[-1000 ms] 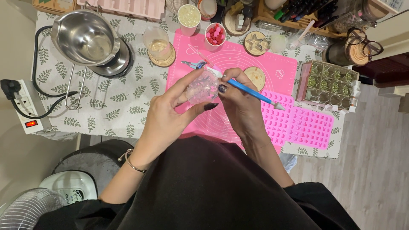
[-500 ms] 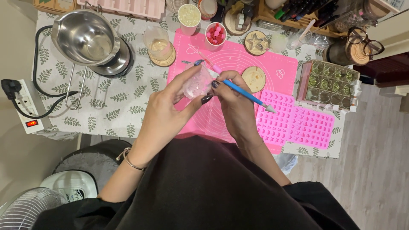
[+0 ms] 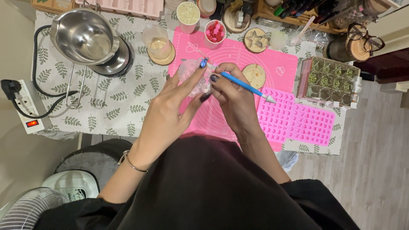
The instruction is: The person scoops white wax beads from a cup with a blue spatula and fills a clear plastic mold on a pink silicone mat. They then wipe the mold and tools with a tissue, wipe the mat, and place the filled mold into a clear plastic bag.
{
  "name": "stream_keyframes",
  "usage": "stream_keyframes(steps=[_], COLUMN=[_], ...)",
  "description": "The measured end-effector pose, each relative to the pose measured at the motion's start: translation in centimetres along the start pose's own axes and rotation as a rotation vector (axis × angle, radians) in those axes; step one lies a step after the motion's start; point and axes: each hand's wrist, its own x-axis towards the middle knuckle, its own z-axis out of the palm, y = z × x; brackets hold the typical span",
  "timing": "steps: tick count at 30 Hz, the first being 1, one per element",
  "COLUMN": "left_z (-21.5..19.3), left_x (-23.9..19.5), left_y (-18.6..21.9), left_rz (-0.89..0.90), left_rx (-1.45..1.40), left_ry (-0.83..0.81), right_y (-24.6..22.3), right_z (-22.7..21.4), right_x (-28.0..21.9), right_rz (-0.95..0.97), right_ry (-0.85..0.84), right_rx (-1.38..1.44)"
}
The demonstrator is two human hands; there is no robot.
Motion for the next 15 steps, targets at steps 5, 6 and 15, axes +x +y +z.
stream_keyframes(steps=[5,6,15], left_z=[-0.7,-0.8,-1.8], left_x=[-0.4,-0.5,-0.8], left_y=[0.5,0.6,1.1], left_rz=[-0.076,-0.074,0.079], left_rx=[-0.042,0.0,0.15], left_ry=[-0.011,0.004,0.072], right_y=[0.1,0.1,0.0], right_z=[1.2,1.2,1.2], right_x=[-0.9,-1.2,-2.3], right_rz=[0.011,0.009,0.072], right_ry=[0.023,0.01,-0.079], right_rx=[-0.009,-0.014,-0.028])
